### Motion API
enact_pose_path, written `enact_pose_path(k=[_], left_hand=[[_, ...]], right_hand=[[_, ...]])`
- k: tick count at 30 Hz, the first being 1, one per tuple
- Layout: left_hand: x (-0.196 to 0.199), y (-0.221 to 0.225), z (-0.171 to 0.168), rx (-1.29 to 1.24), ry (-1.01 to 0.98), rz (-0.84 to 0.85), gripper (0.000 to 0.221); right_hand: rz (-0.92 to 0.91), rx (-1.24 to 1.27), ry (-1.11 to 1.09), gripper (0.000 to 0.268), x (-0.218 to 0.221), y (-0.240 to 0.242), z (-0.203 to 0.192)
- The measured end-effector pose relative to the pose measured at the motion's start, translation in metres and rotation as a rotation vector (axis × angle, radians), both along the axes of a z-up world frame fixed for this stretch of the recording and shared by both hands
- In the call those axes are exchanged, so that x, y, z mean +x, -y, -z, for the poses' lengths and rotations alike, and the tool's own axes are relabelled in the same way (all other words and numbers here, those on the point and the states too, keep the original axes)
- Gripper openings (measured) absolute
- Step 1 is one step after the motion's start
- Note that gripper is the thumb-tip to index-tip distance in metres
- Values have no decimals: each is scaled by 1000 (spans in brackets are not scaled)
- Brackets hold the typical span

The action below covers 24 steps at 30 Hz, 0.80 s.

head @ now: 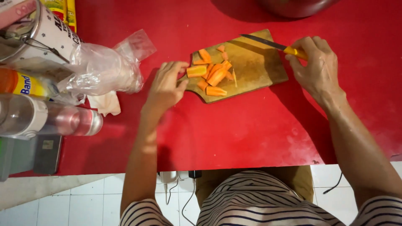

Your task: Dicing carrots into small pieces on a wooden cutting board using a knife and scraping them into a bowl.

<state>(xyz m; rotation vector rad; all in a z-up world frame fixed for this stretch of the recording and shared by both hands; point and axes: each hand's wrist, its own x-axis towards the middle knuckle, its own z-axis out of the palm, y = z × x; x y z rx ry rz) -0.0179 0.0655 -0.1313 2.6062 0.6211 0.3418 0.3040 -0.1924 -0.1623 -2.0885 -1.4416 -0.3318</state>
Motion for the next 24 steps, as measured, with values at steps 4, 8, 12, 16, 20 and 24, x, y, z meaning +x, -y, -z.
enact_pose_path(k=[4, 8, 12, 16, 20, 24], left_hand=[[37, 16, 21, 124, 203, 96, 36], [65, 43, 35, 276, 148, 70, 47], [76, 49, 39, 178, 81, 18, 46], [75, 51, 31, 28, 79, 10, 47], [78, 49, 26, -62, 222, 20, 19], [101, 67, -2, -142, 541, 92, 19]], right_hand=[[-5, -31, -32, 17, -3, 2, 3], [5, -53, -44, 17, -2, 5, 8], [-17, -44, -35, 18, 0, 7, 11], [-37, -28, -57, 18, 0, 6, 12], [-38, -36, -150, 16, -3, 7, 4], [-15, -38, -199, 14, -6, 4, -1]])
